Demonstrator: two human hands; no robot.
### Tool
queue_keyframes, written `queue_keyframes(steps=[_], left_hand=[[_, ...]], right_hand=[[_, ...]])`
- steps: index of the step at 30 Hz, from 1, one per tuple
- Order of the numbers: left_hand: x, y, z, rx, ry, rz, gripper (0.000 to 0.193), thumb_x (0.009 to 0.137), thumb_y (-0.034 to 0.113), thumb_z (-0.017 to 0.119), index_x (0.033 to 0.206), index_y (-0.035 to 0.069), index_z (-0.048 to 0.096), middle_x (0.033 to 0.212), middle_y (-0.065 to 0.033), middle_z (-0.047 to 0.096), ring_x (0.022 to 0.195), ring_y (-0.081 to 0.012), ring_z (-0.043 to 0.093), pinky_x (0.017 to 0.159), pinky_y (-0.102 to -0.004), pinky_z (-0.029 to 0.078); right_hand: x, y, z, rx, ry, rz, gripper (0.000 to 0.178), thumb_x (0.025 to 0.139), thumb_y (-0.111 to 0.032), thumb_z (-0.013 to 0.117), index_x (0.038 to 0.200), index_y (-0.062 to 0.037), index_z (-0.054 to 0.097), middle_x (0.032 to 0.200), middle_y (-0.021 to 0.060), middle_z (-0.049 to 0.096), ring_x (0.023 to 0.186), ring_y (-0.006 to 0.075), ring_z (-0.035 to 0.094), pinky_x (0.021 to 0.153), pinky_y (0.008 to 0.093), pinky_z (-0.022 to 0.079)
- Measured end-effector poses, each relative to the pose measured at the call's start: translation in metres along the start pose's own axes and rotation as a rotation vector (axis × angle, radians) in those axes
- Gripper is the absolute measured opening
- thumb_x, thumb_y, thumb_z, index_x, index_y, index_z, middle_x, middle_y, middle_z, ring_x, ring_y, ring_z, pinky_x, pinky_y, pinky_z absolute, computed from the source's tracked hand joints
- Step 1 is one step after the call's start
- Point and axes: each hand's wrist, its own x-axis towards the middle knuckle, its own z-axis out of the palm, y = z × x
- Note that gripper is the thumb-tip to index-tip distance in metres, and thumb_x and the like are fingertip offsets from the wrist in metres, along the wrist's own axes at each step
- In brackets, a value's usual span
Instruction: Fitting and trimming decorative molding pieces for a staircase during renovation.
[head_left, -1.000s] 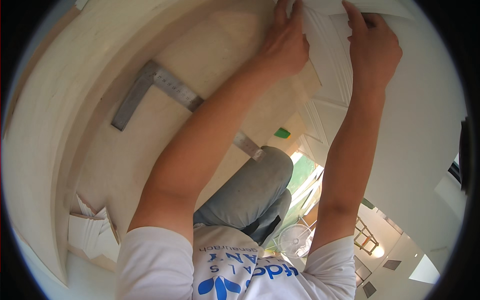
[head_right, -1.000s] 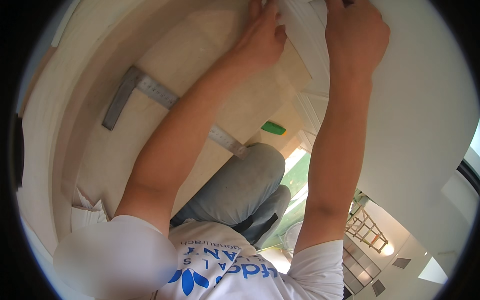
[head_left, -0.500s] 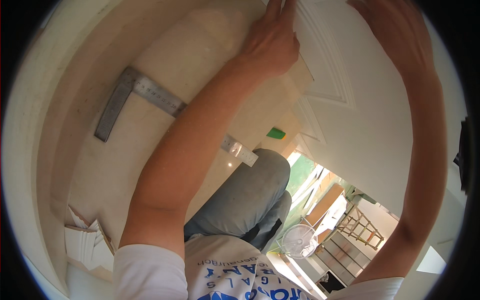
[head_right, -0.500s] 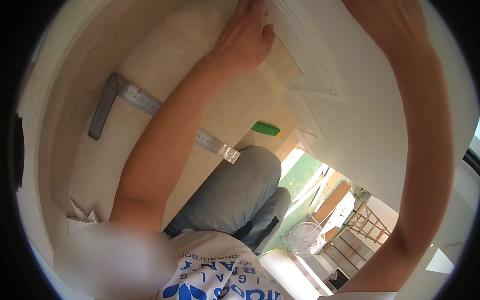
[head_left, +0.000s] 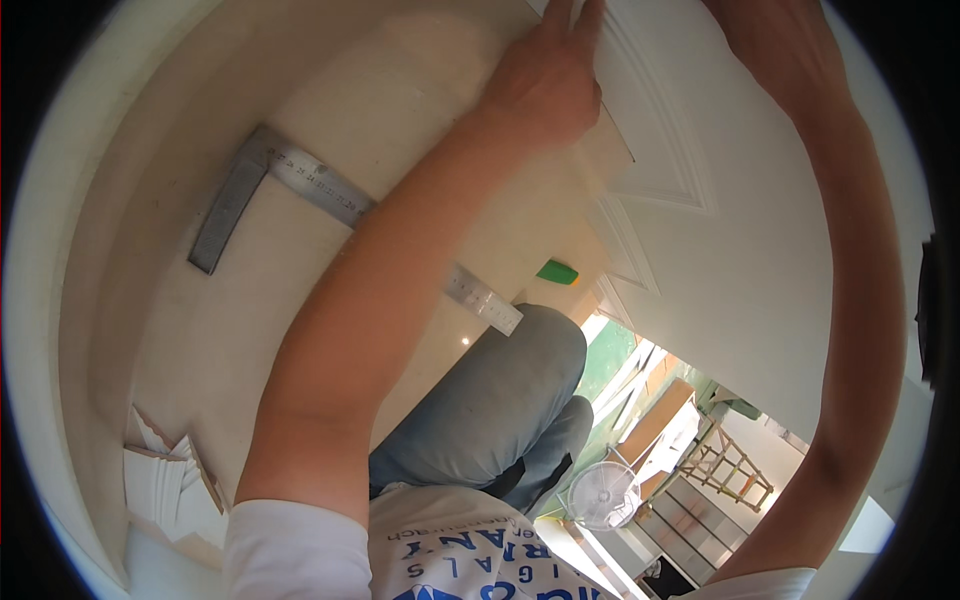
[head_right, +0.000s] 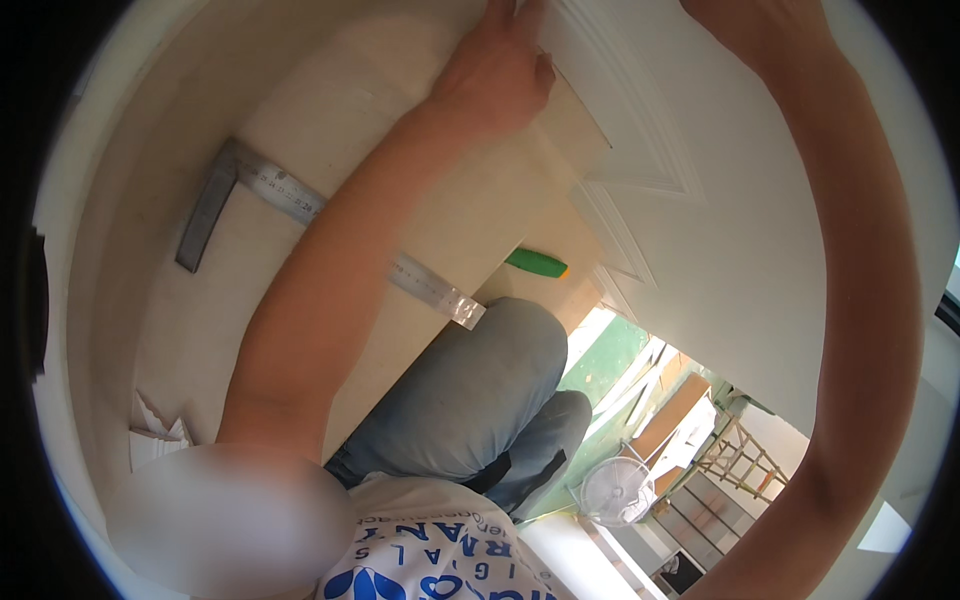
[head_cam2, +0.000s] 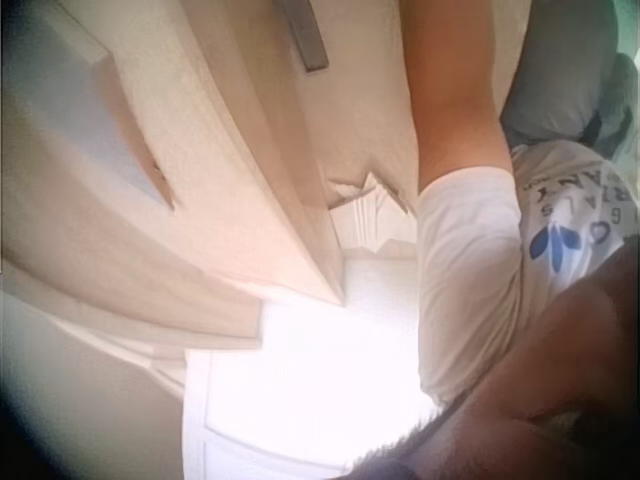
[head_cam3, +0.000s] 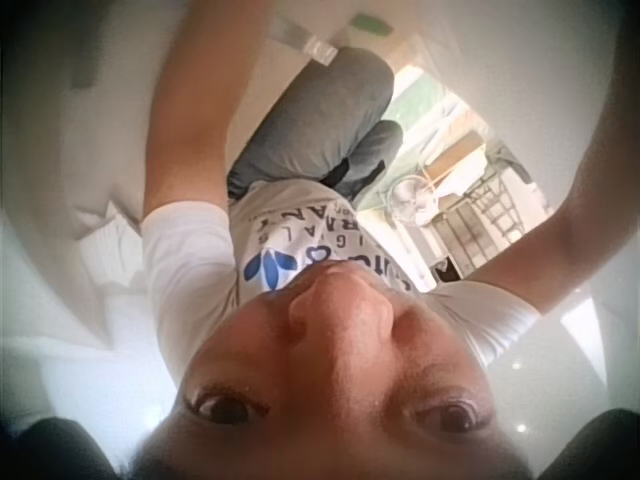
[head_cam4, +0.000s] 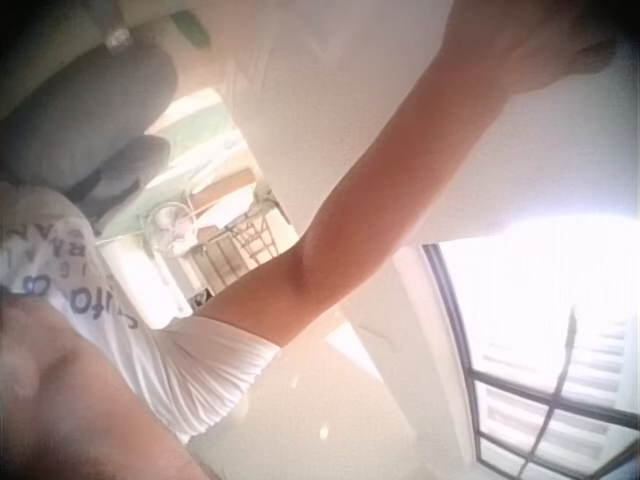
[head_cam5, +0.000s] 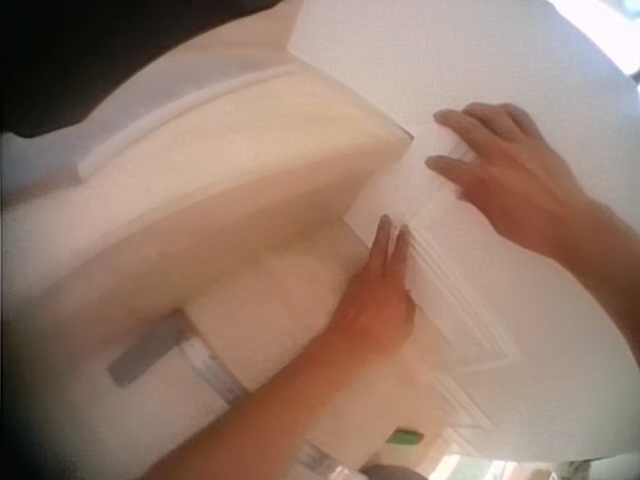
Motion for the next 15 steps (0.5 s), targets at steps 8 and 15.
queue_keyframes(steps=[8,15], left_hand=[[-0.019,0.009,0.008,0.214,0.112,0.222,0.073,0.089,0.001,0.055,0.159,0.015,0.038,0.158,-0.0150,0.038,0.111,-0.0254,0.061,0.097,-0.0382,0.051],[-0.019,0.013,0.015,0.279,0.088,0.320,0.076,0.085,0.000,0.059,0.153,0.034,0.048,0.165,-0.0044,0.034,0.107,-0.0226,0.061,0.100,-0.0388,0.050]], right_hand=[[0.002,-0.011,0.004,0.090,-0.001,-0.006,0.049,0.086,-0.023,0.078,0.134,-0.0161,0.069,0.159,0.0137,0.042,0.148,0.0338,0.036,0.125,0.0492,0.027],[0.009,-0.013,0.024,-0.089,0.060,-0.060,0.053,0.080,-0.024,0.083,0.132,-0.0192,0.070,0.157,0.0168,0.042,0.148,0.0339,0.034,0.124,0.0523,0.025]])
